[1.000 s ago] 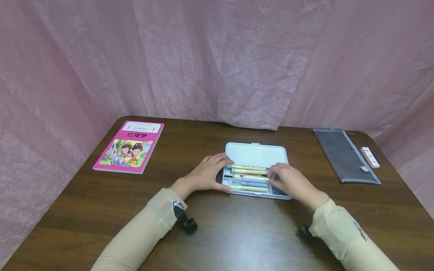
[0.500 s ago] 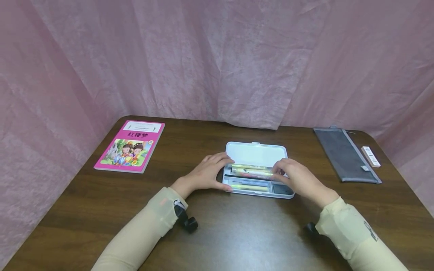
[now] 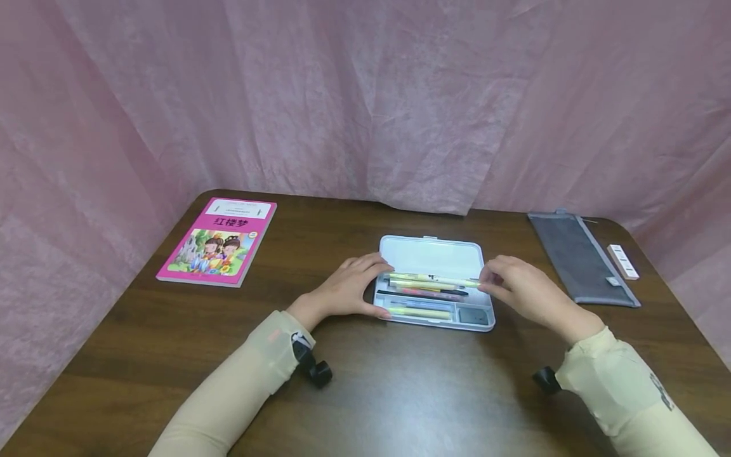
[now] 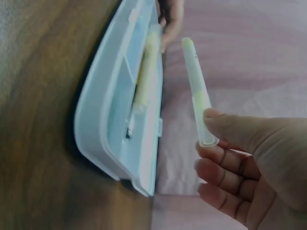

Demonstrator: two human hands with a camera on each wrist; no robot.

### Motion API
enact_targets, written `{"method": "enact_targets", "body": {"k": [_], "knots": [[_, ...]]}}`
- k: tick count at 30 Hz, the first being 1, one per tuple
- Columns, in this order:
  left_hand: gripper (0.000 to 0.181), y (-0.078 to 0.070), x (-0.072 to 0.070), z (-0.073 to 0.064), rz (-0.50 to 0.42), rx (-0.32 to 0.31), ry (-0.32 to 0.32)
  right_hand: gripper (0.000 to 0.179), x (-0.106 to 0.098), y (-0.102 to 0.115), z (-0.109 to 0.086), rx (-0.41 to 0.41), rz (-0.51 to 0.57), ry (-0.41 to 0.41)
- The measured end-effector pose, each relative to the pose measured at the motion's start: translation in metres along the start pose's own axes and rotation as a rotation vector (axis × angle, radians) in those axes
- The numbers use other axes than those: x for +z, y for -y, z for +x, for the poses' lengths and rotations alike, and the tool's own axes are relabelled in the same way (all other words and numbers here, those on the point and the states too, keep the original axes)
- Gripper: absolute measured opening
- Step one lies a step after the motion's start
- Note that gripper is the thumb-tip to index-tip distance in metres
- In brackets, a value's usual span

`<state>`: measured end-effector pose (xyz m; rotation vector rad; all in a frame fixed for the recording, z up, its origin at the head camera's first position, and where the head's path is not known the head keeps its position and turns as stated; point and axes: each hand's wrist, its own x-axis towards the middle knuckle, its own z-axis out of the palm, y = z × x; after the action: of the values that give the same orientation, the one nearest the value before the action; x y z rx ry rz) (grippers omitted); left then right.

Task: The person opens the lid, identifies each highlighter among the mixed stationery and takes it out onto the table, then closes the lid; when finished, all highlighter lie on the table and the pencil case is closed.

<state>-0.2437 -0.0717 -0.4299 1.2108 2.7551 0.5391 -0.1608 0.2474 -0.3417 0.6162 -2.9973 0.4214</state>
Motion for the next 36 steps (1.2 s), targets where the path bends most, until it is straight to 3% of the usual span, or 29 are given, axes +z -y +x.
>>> {"method": "enact_targets", "body": {"k": [8, 16, 36], "knots": [[0.09, 0.001, 0.0, 0.0, 0.016, -0.004, -0.004, 0.007, -0.015, -0.013, -0.011, 0.036, 0.009, -0.024], [0.089, -0.001, -0.002, -0.002, 0.001, -0.002, -0.008, 0.01, -0.017, -0.031, -0.025, 0.087, 0.023, -0.072], [0.09, 0.001, 0.001, -0.001, 0.023, 0.015, -0.016, 0.008, 0.009, -0.077, -0.061, 0.163, -0.034, -0.179]]}}
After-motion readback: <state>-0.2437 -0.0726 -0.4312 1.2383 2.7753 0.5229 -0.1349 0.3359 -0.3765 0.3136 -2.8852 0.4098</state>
